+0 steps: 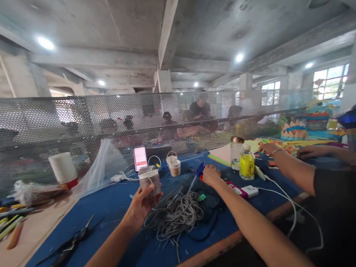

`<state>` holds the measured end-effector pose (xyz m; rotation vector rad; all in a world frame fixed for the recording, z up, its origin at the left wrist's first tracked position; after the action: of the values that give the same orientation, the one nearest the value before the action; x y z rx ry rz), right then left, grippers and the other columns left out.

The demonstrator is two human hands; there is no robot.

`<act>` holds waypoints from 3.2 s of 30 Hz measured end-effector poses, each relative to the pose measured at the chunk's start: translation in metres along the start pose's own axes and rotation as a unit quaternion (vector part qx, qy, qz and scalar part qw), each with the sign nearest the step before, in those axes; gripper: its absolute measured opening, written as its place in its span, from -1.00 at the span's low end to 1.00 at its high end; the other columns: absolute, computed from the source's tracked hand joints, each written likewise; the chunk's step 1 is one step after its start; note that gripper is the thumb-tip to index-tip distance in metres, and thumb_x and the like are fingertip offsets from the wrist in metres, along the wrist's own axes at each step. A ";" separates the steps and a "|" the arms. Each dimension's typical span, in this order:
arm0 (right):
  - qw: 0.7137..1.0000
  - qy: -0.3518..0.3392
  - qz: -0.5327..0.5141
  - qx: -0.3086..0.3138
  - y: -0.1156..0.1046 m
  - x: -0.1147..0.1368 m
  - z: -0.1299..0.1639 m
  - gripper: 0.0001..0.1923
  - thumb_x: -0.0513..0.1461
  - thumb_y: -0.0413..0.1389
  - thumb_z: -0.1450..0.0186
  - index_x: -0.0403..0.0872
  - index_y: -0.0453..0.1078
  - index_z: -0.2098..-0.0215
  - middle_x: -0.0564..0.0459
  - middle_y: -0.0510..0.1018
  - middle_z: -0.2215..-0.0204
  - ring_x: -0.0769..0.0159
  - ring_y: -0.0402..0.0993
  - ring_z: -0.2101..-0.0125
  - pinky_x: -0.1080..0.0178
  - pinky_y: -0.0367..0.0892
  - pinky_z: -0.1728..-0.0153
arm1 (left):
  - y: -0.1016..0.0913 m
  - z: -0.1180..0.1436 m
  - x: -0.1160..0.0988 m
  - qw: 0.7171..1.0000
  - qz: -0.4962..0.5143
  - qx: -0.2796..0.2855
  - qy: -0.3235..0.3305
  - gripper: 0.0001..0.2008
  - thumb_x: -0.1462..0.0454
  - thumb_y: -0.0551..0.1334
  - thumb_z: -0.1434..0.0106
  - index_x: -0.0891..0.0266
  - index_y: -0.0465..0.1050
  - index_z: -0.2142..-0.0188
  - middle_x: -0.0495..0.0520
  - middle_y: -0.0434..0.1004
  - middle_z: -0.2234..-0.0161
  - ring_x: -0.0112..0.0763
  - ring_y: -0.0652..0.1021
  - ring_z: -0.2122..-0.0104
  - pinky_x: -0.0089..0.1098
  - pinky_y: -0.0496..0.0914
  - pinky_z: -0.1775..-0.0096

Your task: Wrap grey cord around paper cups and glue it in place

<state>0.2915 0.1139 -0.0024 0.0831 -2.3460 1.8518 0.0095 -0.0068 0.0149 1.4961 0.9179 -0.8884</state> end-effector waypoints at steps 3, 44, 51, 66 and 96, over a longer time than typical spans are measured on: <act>1.000 0.021 0.010 -0.008 0.002 0.000 -0.001 -0.51 -0.27 0.02 -0.22 -0.36 0.22 -0.10 -0.47 0.32 -0.01 -0.08 0.30 -0.05 -0.02 0.26 0.04 | 0.001 0.001 0.001 1.000 -0.003 0.009 0.000 -0.71 0.29 0.30 -0.14 0.22 0.39 0.13 0.10 0.56 0.22 -0.32 0.59 0.33 -0.39 0.48 0.28; 0.782 -0.319 -0.529 -0.083 -0.039 0.126 0.094 -0.72 -0.05 -0.02 -0.34 -0.08 0.35 0.32 0.06 0.47 0.36 0.37 0.40 0.29 0.34 0.29 0.20 | 0.001 -0.006 0.004 0.999 -0.008 -0.016 0.041 -0.57 0.20 0.38 -0.04 0.23 0.43 0.09 0.19 0.54 0.10 -0.19 0.54 0.14 -0.28 0.41 0.18; 0.778 -0.268 -0.562 -0.089 -0.038 0.123 0.088 -0.67 -0.02 -0.02 -0.32 -0.09 0.37 0.37 0.09 0.48 0.44 0.38 0.39 0.39 0.35 0.28 0.30 | 0.001 -0.006 0.006 0.999 -0.008 0.018 0.035 -0.56 0.20 0.38 -0.03 0.28 0.47 0.07 0.25 0.52 0.03 -0.11 0.50 0.03 -0.25 0.41 0.10; 0.795 -0.247 -0.541 -0.120 -0.035 0.121 0.085 -0.68 -0.01 -0.02 -0.31 -0.06 0.37 0.37 0.08 0.52 0.46 0.34 0.44 0.43 0.34 0.32 0.33 | 0.007 -0.002 0.008 0.999 -0.010 0.043 0.013 -0.58 0.22 0.33 -0.10 0.23 0.44 0.02 0.23 0.53 0.04 -0.12 0.52 0.07 -0.24 0.44 0.15; 0.812 -0.266 -0.498 -0.147 -0.036 0.119 0.085 -0.73 -0.09 -0.01 -0.29 -0.07 0.35 0.43 0.08 0.50 0.49 0.37 0.41 0.46 0.36 0.30 0.35 | 0.006 -0.002 0.010 0.997 -0.068 0.020 0.026 -0.55 0.17 0.36 -0.08 0.28 0.44 0.05 0.21 0.54 0.10 -0.28 0.52 0.21 -0.30 0.39 0.16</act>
<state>0.1713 0.0284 0.0313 1.6118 -2.0874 0.9714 0.0190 -0.0047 0.0089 1.5111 1.0556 -0.9747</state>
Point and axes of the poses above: each hand's wrist, its own z-axis away from the middle knuckle, its own y-axis out of the palm, x = y × z, the point moved 2 cm from there along -z, towards the middle knuckle
